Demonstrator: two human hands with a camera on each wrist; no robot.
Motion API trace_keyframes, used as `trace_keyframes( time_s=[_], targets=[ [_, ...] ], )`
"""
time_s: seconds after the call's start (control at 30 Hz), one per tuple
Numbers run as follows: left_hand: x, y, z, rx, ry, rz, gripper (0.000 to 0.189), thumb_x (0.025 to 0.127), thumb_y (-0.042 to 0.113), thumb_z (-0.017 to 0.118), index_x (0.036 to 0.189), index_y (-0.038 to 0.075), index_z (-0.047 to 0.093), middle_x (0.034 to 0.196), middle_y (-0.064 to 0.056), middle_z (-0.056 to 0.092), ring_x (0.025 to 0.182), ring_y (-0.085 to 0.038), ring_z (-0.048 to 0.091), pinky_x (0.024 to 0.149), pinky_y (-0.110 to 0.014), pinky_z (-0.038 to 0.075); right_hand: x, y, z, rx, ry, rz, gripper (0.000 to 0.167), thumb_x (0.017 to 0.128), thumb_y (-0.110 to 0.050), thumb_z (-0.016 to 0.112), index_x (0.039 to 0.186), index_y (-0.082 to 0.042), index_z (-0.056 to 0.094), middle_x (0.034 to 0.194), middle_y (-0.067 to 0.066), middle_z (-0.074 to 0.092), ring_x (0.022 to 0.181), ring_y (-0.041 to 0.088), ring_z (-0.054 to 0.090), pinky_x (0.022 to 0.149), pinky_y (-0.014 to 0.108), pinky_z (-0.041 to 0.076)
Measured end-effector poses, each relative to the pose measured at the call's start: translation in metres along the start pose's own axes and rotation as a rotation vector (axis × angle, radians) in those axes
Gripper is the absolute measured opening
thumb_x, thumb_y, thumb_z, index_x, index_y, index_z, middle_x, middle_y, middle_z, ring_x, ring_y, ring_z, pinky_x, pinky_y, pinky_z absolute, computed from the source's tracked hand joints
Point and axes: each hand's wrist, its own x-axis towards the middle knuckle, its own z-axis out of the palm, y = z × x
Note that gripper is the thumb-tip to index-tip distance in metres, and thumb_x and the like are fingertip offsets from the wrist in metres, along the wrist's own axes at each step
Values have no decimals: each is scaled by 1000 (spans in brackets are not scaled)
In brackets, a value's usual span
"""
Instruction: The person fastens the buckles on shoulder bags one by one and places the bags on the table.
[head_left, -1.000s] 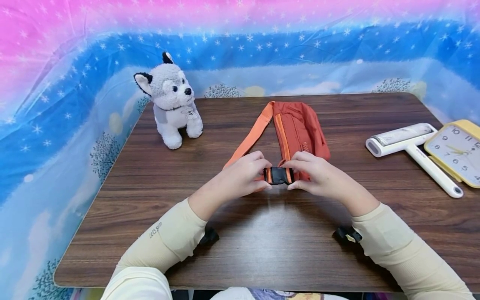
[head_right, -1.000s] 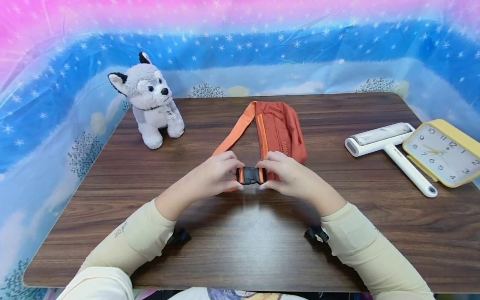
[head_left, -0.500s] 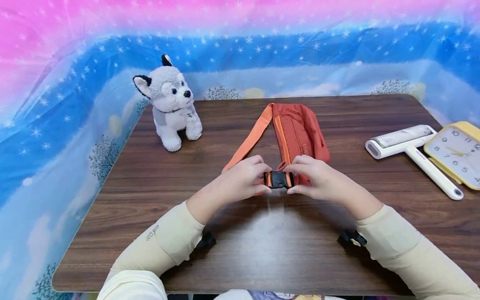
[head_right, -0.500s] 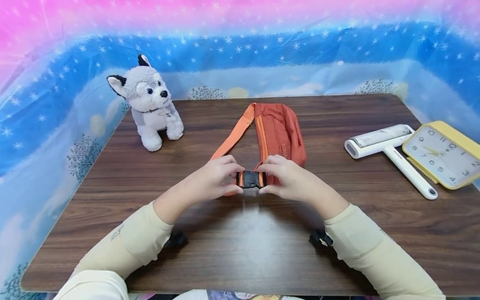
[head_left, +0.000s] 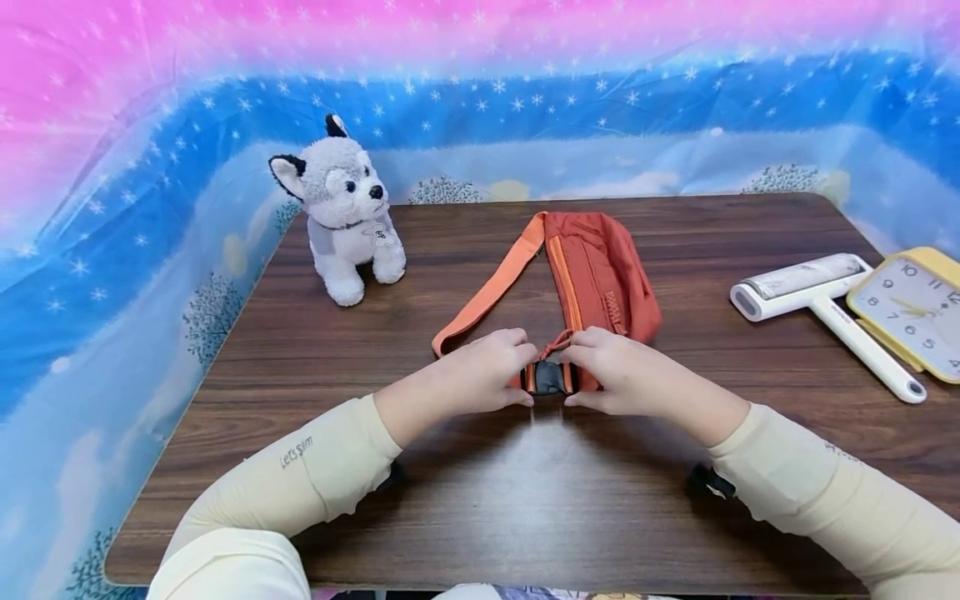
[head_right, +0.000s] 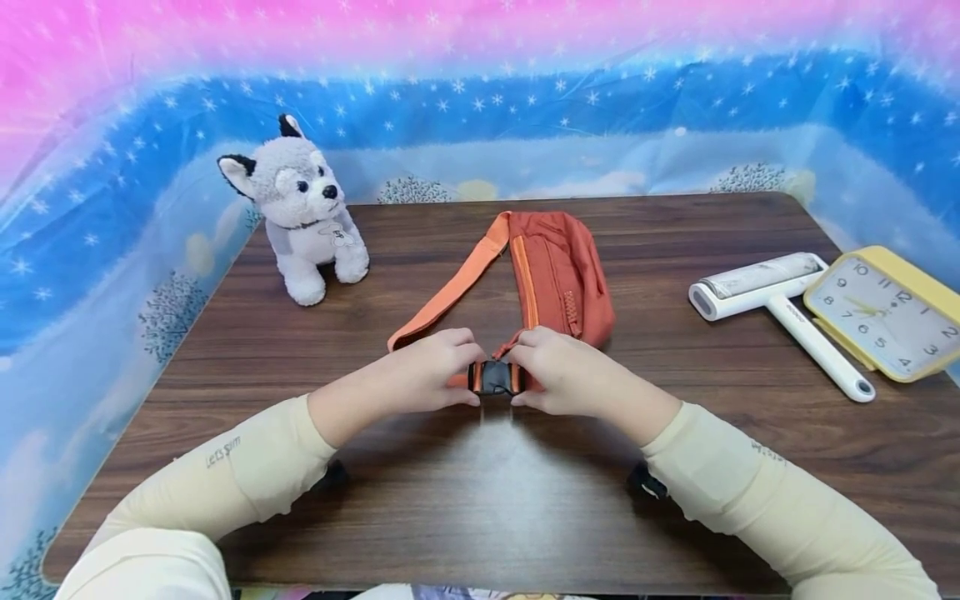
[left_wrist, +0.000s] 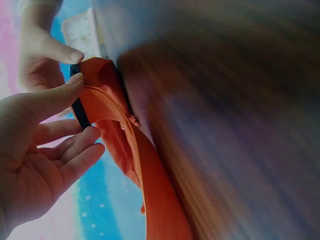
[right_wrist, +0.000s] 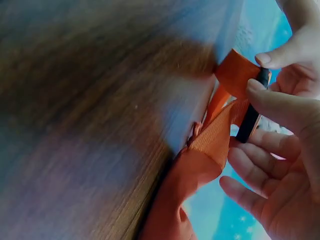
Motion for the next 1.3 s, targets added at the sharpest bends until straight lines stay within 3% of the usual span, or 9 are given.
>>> trace_keyframes(
  time_s=[0.5,0.9,1.17,1.3],
  targets=[
    [5,0,11,-58,-110,-2,43,80,30,76,108,3,60,88,-2,48,76,-14,47,67,-27,42,1,-5,2,-112,-153,74,39,61,-26,87,84,-6,63,81,0,51,75,18,51,67,32,45],
    [12,3,16,4,-188,-30,39,81,35,74,103,7,58,89,0,47,77,-12,47,67,-25,42,-1,2,0,-126,-156,-40,32,65,-31,85,81,-9,69,76,-2,51,75,17,53,63,32,44],
    [15,5,18,25,-248,-107,39,80,37,74,103,10,58,89,2,47,80,-12,47,66,-26,43,-1,-2,1,-217,-186,-3,31,68,-37,82,84,-14,70,82,-2,53,85,19,52,61,33,27],
    [15,4,19,32,-264,-116,39,80,38,74,103,10,58,88,2,47,80,-12,47,65,-26,42,-1,-1,4,-225,-200,15,31,69,-39,81,85,-15,69,85,-3,53,88,19,50,62,34,26]
  ],
)
